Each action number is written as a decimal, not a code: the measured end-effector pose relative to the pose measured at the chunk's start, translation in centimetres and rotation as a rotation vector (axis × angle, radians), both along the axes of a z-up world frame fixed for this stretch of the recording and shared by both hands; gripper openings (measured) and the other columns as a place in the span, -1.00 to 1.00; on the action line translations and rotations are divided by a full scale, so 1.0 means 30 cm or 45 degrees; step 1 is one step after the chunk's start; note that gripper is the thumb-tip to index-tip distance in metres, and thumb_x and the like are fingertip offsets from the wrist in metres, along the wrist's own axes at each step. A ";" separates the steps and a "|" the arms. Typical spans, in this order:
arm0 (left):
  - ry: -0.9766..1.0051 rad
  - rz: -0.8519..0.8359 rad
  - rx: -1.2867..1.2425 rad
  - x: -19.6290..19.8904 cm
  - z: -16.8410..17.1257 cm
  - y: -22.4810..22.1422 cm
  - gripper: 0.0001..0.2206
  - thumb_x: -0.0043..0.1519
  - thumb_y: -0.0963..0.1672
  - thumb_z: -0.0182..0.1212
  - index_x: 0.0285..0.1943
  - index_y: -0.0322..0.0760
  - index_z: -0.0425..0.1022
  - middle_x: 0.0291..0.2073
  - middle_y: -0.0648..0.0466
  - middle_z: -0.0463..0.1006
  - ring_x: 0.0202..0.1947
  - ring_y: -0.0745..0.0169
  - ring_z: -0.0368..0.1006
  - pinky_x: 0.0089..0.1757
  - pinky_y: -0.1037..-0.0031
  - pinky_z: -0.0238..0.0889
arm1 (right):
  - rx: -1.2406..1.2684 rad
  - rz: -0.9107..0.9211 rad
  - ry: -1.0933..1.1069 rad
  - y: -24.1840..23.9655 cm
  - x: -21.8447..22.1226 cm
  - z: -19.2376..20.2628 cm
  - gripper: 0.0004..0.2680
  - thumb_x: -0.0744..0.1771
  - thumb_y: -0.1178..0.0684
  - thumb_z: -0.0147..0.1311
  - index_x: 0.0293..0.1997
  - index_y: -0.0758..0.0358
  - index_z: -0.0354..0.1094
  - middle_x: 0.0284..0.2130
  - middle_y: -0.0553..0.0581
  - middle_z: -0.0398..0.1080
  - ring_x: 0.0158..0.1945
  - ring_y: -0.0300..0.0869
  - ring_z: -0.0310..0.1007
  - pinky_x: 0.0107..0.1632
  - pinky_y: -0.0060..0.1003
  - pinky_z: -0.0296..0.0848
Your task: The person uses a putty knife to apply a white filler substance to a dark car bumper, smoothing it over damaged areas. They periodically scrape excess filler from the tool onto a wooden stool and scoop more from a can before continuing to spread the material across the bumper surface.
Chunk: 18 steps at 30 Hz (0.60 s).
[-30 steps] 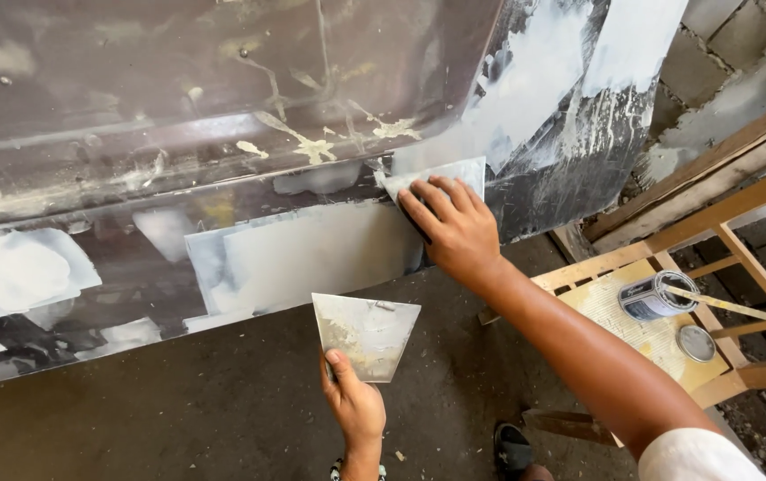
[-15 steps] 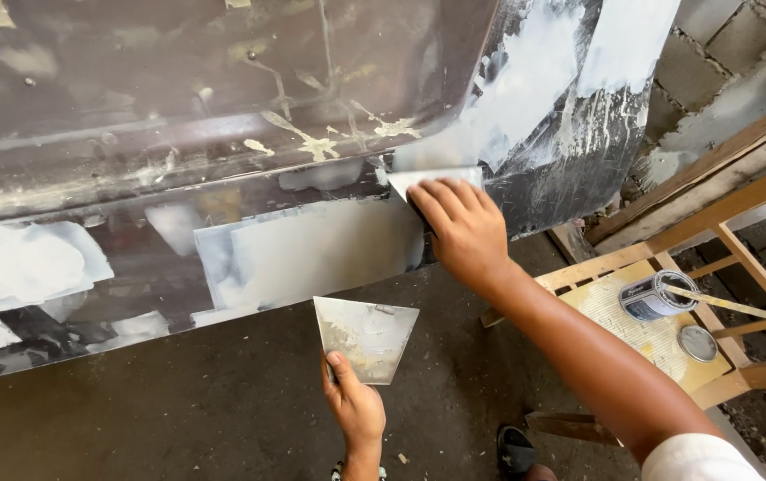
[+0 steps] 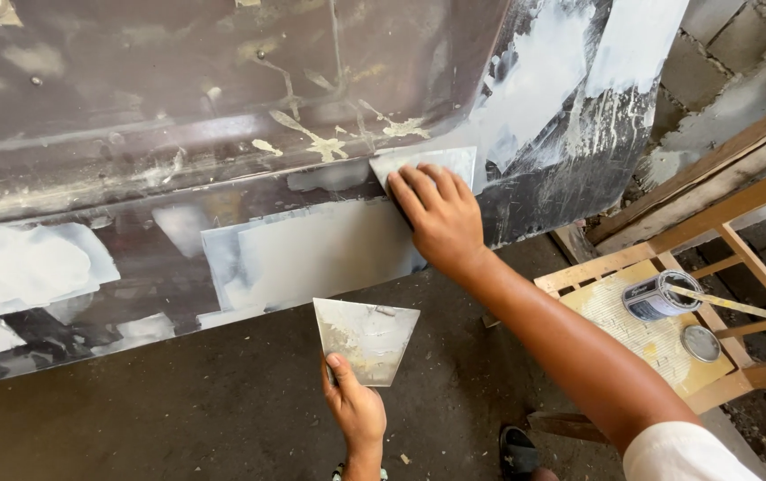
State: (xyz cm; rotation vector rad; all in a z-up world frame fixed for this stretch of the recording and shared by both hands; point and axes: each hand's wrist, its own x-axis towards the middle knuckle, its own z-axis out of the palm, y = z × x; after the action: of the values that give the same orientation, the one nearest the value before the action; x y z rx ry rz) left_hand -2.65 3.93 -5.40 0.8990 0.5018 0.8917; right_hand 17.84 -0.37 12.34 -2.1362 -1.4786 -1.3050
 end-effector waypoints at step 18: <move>-0.081 0.008 -0.107 -0.019 -0.006 0.025 -0.52 0.46 0.02 -0.18 0.29 -0.53 0.29 0.11 -0.18 0.49 0.09 0.12 0.45 0.04 0.37 0.34 | -0.013 0.014 0.080 0.020 -0.011 0.035 -0.67 0.28 0.24 0.06 0.19 0.25 0.40 0.10 0.11 0.42 0.19 0.01 0.39 0.21 -0.08 0.37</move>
State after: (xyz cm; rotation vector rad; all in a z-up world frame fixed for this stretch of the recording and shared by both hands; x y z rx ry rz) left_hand -3.22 4.66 -5.57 0.7907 0.4844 0.8958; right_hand 17.52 0.24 13.40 -2.1516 -1.4734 -1.2181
